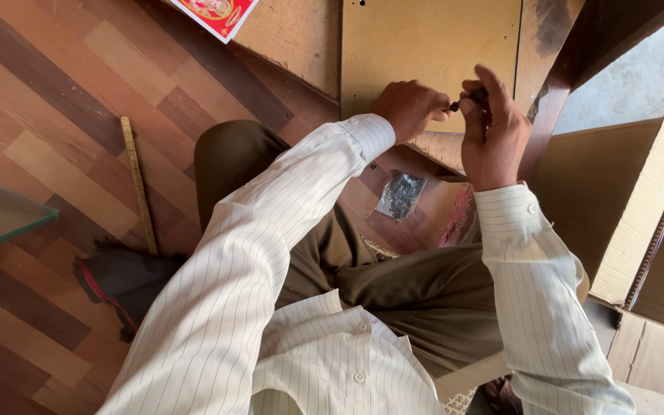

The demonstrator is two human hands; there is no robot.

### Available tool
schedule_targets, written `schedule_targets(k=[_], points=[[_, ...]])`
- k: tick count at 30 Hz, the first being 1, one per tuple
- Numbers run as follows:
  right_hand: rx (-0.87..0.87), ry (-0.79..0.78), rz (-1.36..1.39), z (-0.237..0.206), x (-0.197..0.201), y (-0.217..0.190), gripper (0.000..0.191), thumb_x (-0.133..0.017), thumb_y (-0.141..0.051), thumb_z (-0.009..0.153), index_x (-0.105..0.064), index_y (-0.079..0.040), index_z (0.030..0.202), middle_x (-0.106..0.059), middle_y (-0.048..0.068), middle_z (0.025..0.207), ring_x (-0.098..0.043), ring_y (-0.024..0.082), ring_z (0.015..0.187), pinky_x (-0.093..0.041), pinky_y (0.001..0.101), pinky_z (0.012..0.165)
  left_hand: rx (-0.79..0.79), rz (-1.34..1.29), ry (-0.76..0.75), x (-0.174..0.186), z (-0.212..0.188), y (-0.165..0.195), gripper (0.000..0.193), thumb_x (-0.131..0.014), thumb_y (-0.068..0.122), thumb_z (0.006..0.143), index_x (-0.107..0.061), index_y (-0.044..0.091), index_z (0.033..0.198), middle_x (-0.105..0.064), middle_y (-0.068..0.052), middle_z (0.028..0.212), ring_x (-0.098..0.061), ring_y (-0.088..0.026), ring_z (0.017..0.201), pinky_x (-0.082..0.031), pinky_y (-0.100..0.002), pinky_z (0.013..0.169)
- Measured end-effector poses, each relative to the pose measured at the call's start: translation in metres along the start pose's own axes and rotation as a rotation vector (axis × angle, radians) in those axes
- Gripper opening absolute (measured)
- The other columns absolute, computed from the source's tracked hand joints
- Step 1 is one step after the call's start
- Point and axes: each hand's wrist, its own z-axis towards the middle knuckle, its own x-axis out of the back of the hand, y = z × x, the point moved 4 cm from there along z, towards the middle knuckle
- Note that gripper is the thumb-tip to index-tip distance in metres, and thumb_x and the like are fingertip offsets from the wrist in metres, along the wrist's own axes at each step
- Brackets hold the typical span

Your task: The person assembles a picture frame by placing a white backing sheet into a black frame, adding a printed image, and securing a cardboard back panel with screws. The person uses a screwdriver to fasten the back panel to the frame.

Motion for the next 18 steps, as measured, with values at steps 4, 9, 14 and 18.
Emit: schedule_targets(k=[4, 9, 14, 18], points=[[-0.029, -0.043, 0.059, 0.002, 0.002, 0.002, 0.028, -0.066, 0.010, 0.102, -0.066, -0.001, 0.127, -0.075, 0.013, 0.106, -0.075, 0.018, 0.098, -0.060, 0.0303, 0.089, -0.034, -0.042, 0.066, 0.000, -0.003, 0.001, 0.019, -0.063, 0.030, 0.096, -0.075, 0.016, 0.093, -0.077, -0.006, 0.086, -0.073, -0.028, 0.081, -0.055, -0.047, 0.075], [-0.004, 0.006, -0.020, -0.006, 0.005, 0.000, 0.019, -0.070, 0.010, 0.103, -0.068, -0.001, 0.118, -0.074, 0.010, 0.099, -0.073, 0.015, 0.090, -0.059, 0.0277, 0.082, -0.033, -0.048, 0.088, -0.003, -0.005, 0.001, 0.018, -0.066, 0.032, 0.095, -0.075, 0.016, 0.093, -0.075, -0.008, 0.083, -0.072, -0.030, 0.077, -0.054, -0.048, 0.071], [-0.064, 0.164, -0.068, -0.014, 0.003, 0.008, 0.013, -0.079, 0.005, 0.098, -0.070, -0.002, 0.104, -0.074, 0.008, 0.088, -0.071, 0.012, 0.076, -0.056, 0.0255, 0.072, -0.100, -0.061, 0.164, -0.005, -0.006, 0.002, 0.011, -0.069, 0.025, 0.093, -0.077, 0.017, 0.091, -0.076, -0.008, 0.084, -0.072, -0.031, 0.077, -0.054, -0.047, 0.067], [-0.097, 0.241, -0.093, -0.015, -0.002, 0.011, 0.020, -0.087, -0.002, 0.095, -0.067, 0.000, 0.098, -0.074, 0.009, 0.084, -0.070, 0.012, 0.071, -0.055, 0.0251, 0.068, -0.081, -0.064, 0.125, -0.008, -0.003, -0.001, 0.011, -0.069, 0.024, 0.093, -0.077, 0.017, 0.092, -0.076, -0.007, 0.085, -0.072, -0.031, 0.078, -0.055, -0.047, 0.067]])
